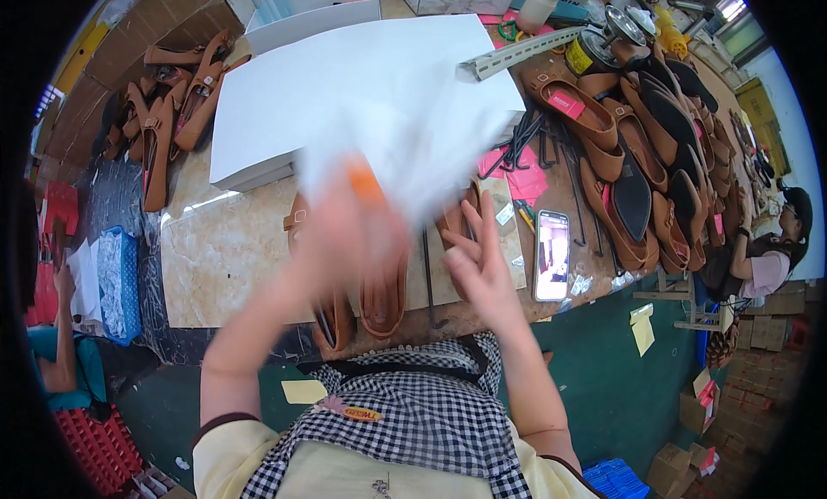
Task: Clean and inspect finished shoes, adding paper stuffing and tags in a manufacturing setting.
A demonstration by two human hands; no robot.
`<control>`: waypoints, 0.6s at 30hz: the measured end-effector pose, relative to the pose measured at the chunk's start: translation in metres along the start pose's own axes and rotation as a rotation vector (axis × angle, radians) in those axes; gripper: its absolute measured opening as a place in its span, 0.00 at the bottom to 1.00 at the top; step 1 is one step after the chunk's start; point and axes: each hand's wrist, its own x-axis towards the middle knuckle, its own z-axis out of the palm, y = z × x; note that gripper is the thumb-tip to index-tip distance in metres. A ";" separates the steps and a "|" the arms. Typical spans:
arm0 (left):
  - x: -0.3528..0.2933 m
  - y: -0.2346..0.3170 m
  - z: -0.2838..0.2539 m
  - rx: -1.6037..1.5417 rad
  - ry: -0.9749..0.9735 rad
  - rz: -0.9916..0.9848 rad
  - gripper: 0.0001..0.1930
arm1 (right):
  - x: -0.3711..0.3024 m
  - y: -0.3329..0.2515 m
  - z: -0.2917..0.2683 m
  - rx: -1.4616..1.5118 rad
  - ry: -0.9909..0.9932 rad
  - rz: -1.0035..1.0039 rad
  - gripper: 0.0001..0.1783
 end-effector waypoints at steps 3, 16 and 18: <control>-0.045 0.038 0.026 -0.360 0.140 0.138 0.07 | 0.002 0.005 0.006 0.823 -0.032 0.507 0.35; -0.073 0.013 0.048 -1.227 0.373 -0.872 0.21 | -0.003 -0.044 0.071 -0.478 -0.399 -0.334 0.47; -0.081 0.017 0.052 -1.349 0.386 -0.928 0.21 | 0.006 -0.025 0.064 -0.420 -0.220 -0.163 0.38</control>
